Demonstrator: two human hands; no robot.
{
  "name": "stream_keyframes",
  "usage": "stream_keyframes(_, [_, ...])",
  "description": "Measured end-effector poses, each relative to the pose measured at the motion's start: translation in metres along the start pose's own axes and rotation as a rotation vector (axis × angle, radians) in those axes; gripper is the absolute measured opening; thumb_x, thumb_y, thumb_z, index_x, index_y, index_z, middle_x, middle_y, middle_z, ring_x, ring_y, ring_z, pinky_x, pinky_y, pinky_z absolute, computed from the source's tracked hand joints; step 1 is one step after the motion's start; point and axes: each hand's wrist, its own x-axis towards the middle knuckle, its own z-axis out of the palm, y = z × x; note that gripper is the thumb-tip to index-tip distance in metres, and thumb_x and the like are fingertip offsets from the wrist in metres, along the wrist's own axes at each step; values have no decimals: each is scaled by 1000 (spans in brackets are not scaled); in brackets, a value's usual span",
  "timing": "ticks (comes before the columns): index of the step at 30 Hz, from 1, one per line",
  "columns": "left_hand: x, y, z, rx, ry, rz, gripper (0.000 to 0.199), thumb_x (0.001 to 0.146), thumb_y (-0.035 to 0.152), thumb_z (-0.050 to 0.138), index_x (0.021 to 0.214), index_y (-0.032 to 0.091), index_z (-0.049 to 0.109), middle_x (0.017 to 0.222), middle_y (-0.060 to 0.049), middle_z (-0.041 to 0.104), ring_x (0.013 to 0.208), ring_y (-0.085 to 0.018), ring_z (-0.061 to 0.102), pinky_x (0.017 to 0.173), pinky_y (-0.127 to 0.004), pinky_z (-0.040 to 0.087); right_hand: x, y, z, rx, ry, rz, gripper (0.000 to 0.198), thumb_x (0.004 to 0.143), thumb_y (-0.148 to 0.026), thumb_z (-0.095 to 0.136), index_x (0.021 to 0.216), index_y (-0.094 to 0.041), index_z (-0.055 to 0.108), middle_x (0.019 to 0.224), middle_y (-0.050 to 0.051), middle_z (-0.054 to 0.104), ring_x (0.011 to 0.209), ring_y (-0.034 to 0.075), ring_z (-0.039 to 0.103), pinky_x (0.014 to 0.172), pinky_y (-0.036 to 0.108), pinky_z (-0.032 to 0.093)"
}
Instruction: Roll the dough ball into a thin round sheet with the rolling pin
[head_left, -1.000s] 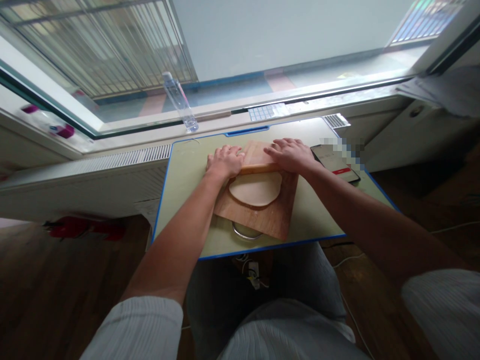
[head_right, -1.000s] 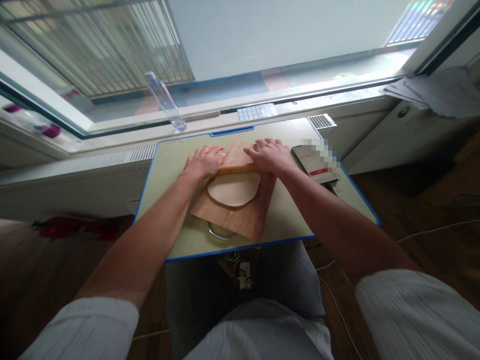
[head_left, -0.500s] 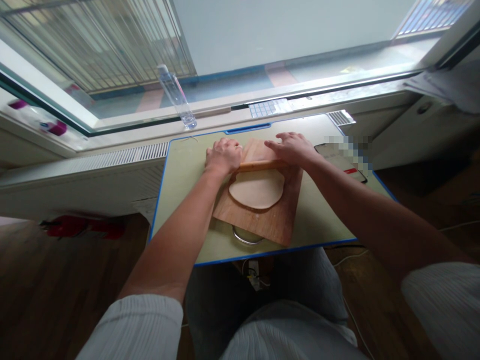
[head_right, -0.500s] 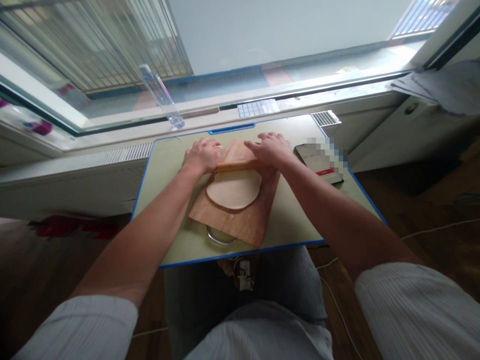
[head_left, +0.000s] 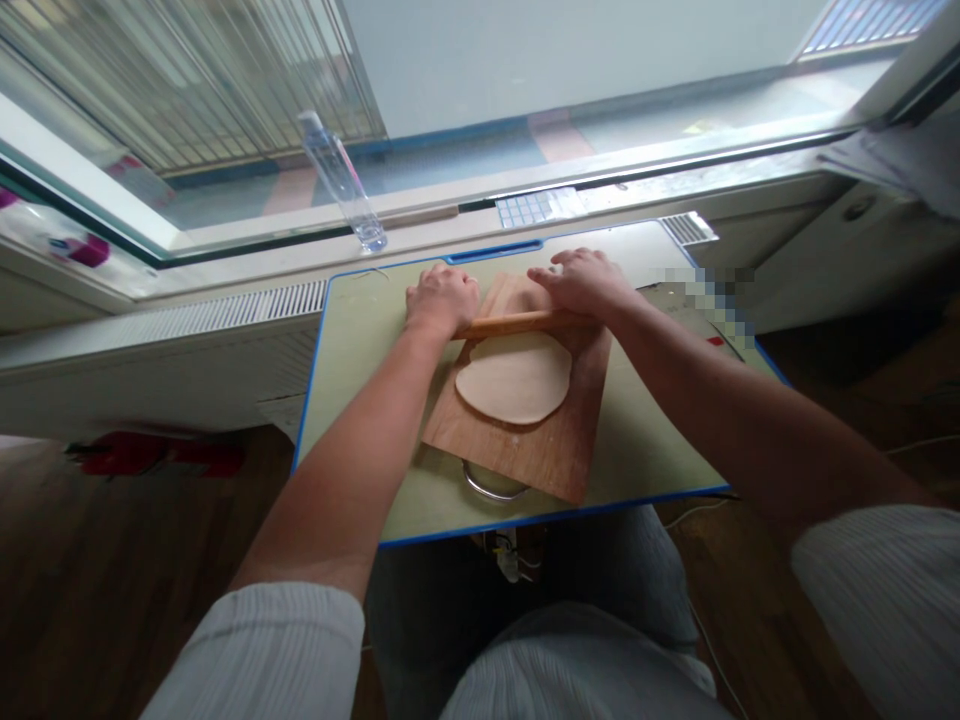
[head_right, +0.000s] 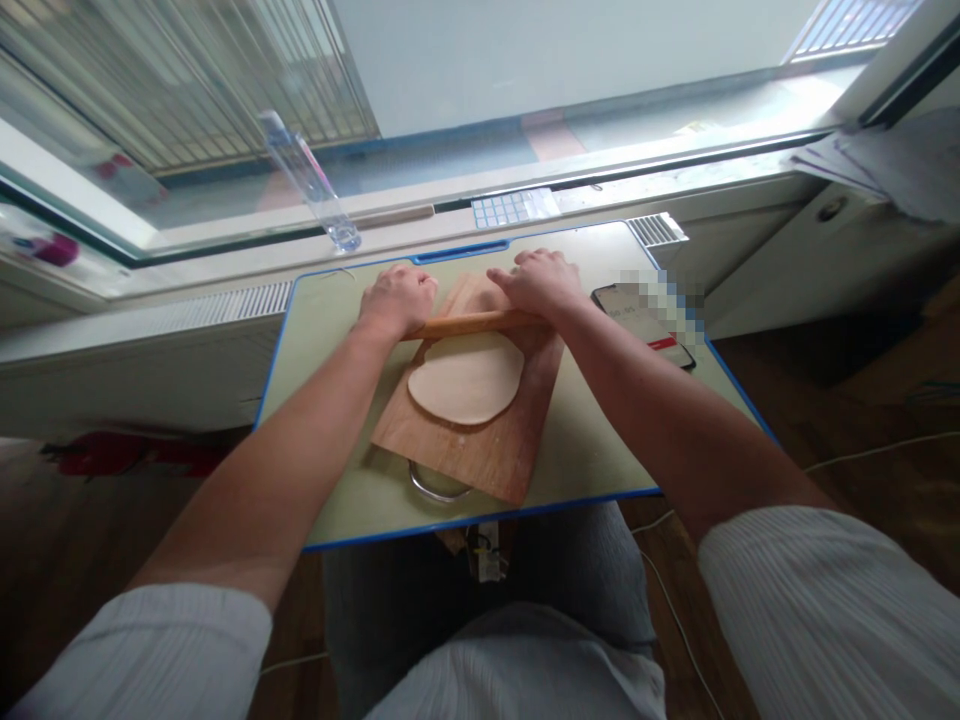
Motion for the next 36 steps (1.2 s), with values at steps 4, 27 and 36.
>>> stream_keyframes(4, [9,1,0,21,40,-7,48,110,35,38,136,25,77,150,-17,70,143,-36,60,120,-53,48,9,-2,1,-28,14,15,72,105,-73,47,141,-19,78,154,22,67,140,44,57,120,64,44])
stream_keyframes(27, [8,-3,5,22,54,-11,48,111,33,35,135,25,76,150,-15,71,142,-34,61,118,-49,50,5,-5,-3,-11,29,38,68,105,-66,51,144,-15,74,150,23,68,139,46,58,119,65,46])
stream_keyframes(36, [-7,-2,2,25,44,0,49,110,32,35,129,25,79,149,-15,72,139,-33,64,116,-46,52,-8,-7,-5,0,59,32,68,103,-67,54,143,-17,75,150,22,69,140,44,59,120,62,46])
